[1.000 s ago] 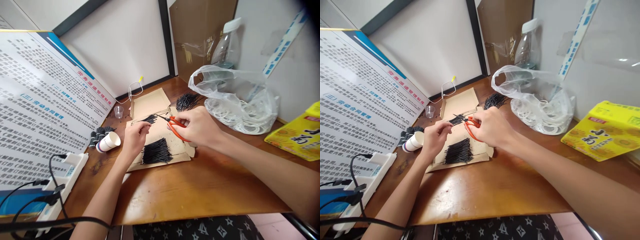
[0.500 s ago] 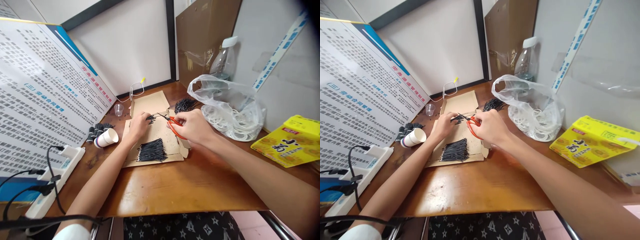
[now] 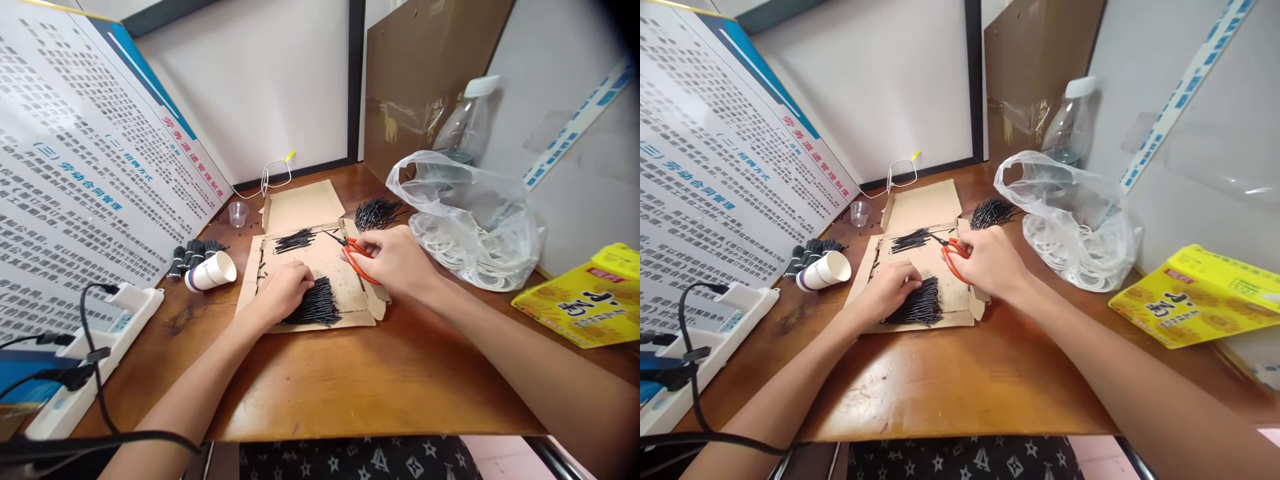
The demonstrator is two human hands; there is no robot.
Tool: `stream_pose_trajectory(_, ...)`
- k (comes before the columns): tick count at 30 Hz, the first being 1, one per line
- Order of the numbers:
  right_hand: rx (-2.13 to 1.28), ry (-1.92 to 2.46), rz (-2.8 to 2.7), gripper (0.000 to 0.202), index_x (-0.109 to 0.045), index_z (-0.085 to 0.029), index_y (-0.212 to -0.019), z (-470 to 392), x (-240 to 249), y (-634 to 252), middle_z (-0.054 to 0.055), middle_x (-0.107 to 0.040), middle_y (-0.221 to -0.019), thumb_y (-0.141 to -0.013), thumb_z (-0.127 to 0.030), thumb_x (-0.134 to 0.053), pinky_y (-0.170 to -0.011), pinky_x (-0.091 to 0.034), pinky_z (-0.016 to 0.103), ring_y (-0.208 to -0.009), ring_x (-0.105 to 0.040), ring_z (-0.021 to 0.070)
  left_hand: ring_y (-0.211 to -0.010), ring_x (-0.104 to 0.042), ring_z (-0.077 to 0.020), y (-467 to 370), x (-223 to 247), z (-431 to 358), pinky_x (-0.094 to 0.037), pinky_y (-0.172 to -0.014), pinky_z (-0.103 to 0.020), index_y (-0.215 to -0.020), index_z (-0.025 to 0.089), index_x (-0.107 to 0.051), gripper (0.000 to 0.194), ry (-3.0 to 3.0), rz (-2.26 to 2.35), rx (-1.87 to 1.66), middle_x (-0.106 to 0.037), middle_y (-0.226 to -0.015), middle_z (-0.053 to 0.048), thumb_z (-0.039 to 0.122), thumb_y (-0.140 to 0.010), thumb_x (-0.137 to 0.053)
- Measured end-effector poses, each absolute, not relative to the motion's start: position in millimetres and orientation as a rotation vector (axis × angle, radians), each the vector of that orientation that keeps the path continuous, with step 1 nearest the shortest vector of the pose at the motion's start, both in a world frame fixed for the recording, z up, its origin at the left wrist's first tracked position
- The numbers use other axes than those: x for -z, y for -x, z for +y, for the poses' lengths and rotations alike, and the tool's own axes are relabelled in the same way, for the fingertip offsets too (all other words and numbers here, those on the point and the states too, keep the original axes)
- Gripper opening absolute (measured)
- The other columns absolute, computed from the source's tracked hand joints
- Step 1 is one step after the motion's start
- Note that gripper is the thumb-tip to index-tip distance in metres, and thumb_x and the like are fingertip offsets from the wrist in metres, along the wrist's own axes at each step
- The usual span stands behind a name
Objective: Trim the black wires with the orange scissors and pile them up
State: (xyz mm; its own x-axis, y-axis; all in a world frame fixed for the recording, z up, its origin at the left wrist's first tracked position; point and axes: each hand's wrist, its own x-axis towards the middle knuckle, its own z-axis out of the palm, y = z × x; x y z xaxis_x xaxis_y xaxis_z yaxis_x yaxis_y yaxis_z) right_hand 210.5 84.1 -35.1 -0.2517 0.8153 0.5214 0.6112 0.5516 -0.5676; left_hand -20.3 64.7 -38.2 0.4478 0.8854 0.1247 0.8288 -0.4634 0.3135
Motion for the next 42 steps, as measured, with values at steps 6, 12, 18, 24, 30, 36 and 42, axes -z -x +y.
stream_pose_trajectory(6, -0.327, 1.134, -2.014, 0.032, -0.053, -0.018, -0.054, 83.8, 40.3, -209.1, -0.005, -0.036, -0.047, -0.079, -0.035, -0.064, -0.05, -0.024, 0.028, -0.049, -0.027, 0.009, -0.082, -0.064, -0.0215, 20.6, 39.0, 60.7, -0.048, -0.076, -0.033, -0.076, 0.018, -0.066, 0.014, -2.407, 1.56, -0.385, -0.07, -0.084, -0.005, 0.008, -0.085, -0.062)
stream_pose_trajectory(12, -0.356, 1.107, -2.021, 0.031, -0.057, -0.017, -0.055, 81.4, 37.8, -209.4, -0.006, -0.036, -0.047, -0.079, -0.036, -0.065, -0.052, -0.024, 0.028, -0.048, -0.026, 0.0085, -0.076, -0.061, -0.0185, 19.8, 30.5, 55.2, -0.045, -0.07, -0.03, -0.076, 0.018, -0.059, 0.015, -2.362, 1.581, -0.596, -0.067, -0.077, -0.002, 0.006, -0.086, -0.058)
stream_pose_trajectory(18, -0.441, 1.038, -2.05, 0.03, -0.058, -0.017, -0.056, 72.3, 31.1, -205.6, -0.006, -0.039, -0.047, -0.079, -0.035, -0.065, -0.05, -0.026, 0.026, -0.047, -0.029, 0.008, -0.06, -0.056, -0.0123, 20.4, 21.9, 50.5, -0.042, -0.058, -0.024, -0.088, 0.018, -0.06, 0.006, -2.167, 1.39, -1.031, -0.06, -0.066, 0.002, 0.017, -0.092, -0.056)
stream_pose_trajectory(24, -0.405, 0.983, -2.094, 0.026, -0.06, -0.017, -0.06, 61.2, 27.9, -200.8, -0.006, -0.041, -0.048, -0.08, -0.032, -0.063, -0.051, -0.026, 0.026, -0.046, -0.031, 0.0077, -0.055, -0.053, -0.0102, 17.1, 20.4, 45.8, -0.042, -0.052, -0.022, -0.09, 0.018, -0.064, 0.01, -2.142, 1.258, -1.224, -0.062, -0.067, 0.001, 0.023, -0.094, -0.056)
stream_pose_trajectory(30, -0.341, 1.016, -2.084, 0.027, -0.057, -0.018, -0.058, 59.7, 26.1, -201.8, -0.005, -0.041, -0.047, -0.081, -0.032, -0.062, -0.05, -0.025, 0.027, -0.046, -0.03, 0.0087, -0.054, -0.056, -0.0093, 16.4, 21.2, 44.6, -0.044, -0.047, -0.02, -0.092, 0.018, -0.066, 0.01, -2.118, 1.203, -1.295, -0.067, -0.072, -0.002, 0.023, -0.094, -0.058)
stream_pose_trajectory(36, -0.3, 0.952, -2.095, 0.025, -0.056, -0.019, -0.058, 59.2, 26.7, -202.6, -0.005, -0.037, -0.049, -0.079, -0.029, -0.061, -0.05, -0.024, 0.028, -0.047, -0.028, 0.0089, -0.05, -0.054, -0.0073, 16.6, 21.8, 44.9, -0.044, -0.046, -0.019, -0.092, 0.017, -0.066, 0.01, -2.141, 1.179, -1.32, -0.068, -0.073, -0.002, 0.02, -0.094, -0.057)
stream_pose_trajectory(42, -0.285, 0.95, -2.112, 0.023, -0.061, -0.019, -0.06, 61.0, 25.9, -202.6, -0.005, -0.038, -0.047, -0.08, -0.03, -0.059, -0.05, -0.023, 0.028, -0.047, -0.029, 0.0096, -0.046, -0.053, -0.0062, 16.6, 23.0, 45.5, -0.046, -0.045, -0.019, -0.092, 0.017, -0.065, 0.009, -2.104, 1.151, -1.325, -0.068, -0.074, -0.002, 0.022, -0.094, -0.058)
